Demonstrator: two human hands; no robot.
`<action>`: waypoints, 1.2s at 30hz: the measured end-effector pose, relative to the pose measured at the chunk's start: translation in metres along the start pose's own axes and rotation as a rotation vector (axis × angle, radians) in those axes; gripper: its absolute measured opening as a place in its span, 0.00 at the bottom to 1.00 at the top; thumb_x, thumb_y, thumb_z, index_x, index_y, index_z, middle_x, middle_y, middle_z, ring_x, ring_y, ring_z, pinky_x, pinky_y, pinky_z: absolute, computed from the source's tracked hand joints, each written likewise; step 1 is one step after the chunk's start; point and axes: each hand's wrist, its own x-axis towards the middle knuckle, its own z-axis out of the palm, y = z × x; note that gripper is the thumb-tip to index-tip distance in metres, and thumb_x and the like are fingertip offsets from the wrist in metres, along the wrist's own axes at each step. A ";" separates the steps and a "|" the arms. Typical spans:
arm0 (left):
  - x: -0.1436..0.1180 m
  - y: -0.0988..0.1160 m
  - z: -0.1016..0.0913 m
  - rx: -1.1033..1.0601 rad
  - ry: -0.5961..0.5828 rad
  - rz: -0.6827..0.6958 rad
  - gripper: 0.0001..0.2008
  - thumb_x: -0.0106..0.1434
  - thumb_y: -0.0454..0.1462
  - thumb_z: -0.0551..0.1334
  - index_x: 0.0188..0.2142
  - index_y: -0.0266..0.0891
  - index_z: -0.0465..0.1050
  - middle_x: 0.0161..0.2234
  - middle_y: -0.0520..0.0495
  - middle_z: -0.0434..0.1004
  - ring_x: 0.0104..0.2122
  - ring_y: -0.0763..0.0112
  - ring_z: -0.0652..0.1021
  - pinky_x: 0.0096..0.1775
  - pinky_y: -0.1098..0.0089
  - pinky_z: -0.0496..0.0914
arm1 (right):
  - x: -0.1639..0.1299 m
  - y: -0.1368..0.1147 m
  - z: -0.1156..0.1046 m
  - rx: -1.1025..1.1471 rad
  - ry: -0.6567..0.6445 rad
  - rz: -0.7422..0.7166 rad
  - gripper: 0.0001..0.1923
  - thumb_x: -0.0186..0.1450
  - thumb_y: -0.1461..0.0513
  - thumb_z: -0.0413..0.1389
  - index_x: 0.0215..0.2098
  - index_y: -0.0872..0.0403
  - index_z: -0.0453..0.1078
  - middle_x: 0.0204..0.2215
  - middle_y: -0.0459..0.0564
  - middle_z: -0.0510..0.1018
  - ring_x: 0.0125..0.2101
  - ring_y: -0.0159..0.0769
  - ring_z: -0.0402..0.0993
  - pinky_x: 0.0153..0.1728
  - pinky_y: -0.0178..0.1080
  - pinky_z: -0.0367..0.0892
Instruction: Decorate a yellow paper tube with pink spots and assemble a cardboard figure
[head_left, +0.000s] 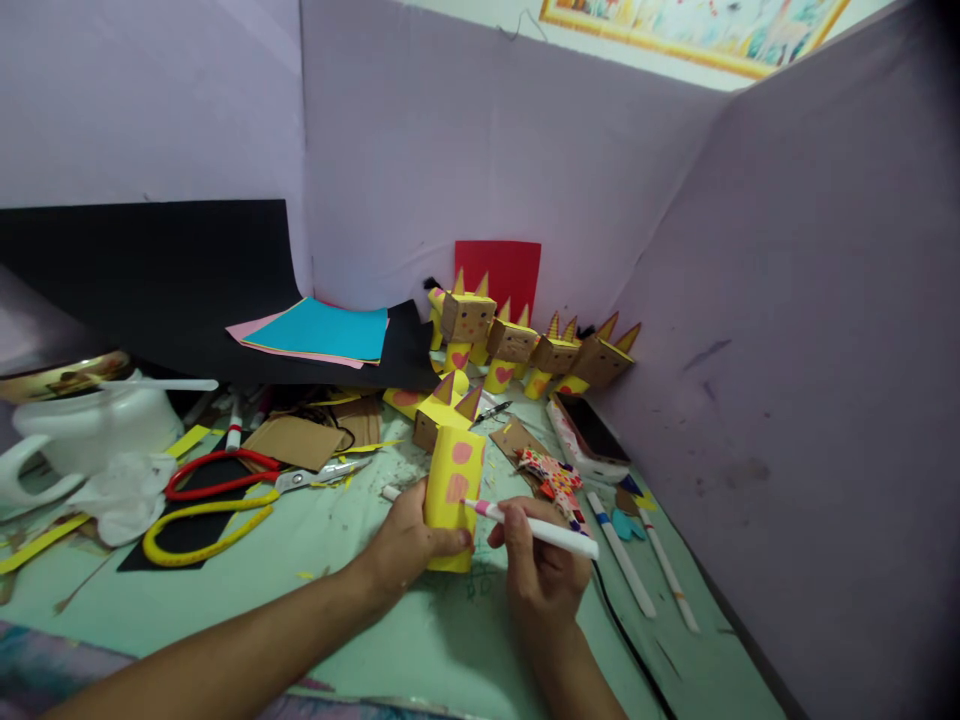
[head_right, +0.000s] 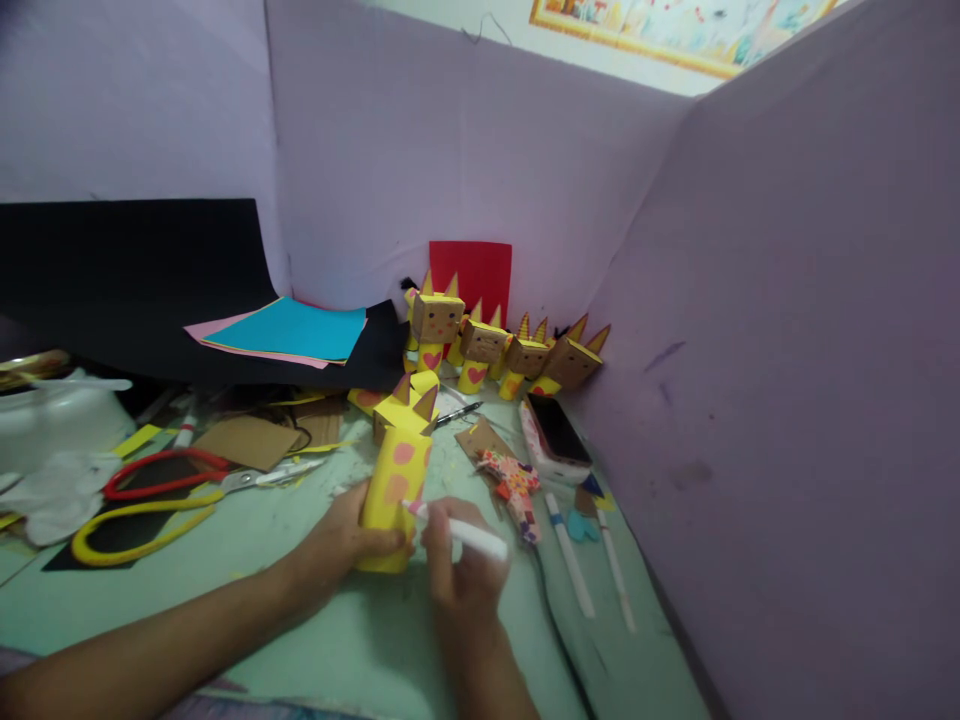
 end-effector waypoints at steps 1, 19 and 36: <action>0.000 0.000 0.000 -0.001 -0.002 0.000 0.25 0.38 0.33 0.68 0.39 0.35 0.68 0.27 0.52 0.76 0.26 0.70 0.73 0.29 0.71 0.68 | 0.001 0.000 0.000 0.000 0.004 0.001 0.07 0.65 0.66 0.52 0.31 0.54 0.70 0.20 0.42 0.73 0.20 0.28 0.69 0.21 0.31 0.64; -0.001 0.002 0.000 -0.076 -0.027 -0.023 0.28 0.36 0.35 0.71 0.39 0.35 0.68 0.28 0.49 0.77 0.26 0.68 0.75 0.28 0.70 0.68 | 0.002 -0.002 -0.001 -0.006 0.186 0.135 0.11 0.68 0.60 0.51 0.30 0.54 0.71 0.18 0.43 0.73 0.22 0.34 0.72 0.28 0.37 0.66; -0.001 0.000 -0.001 -0.062 -0.042 -0.009 0.26 0.37 0.35 0.71 0.38 0.35 0.69 0.27 0.49 0.77 0.25 0.69 0.74 0.28 0.71 0.67 | 0.000 -0.005 -0.003 0.020 0.075 0.123 0.08 0.66 0.60 0.51 0.32 0.55 0.68 0.19 0.43 0.74 0.17 0.31 0.71 0.18 0.32 0.63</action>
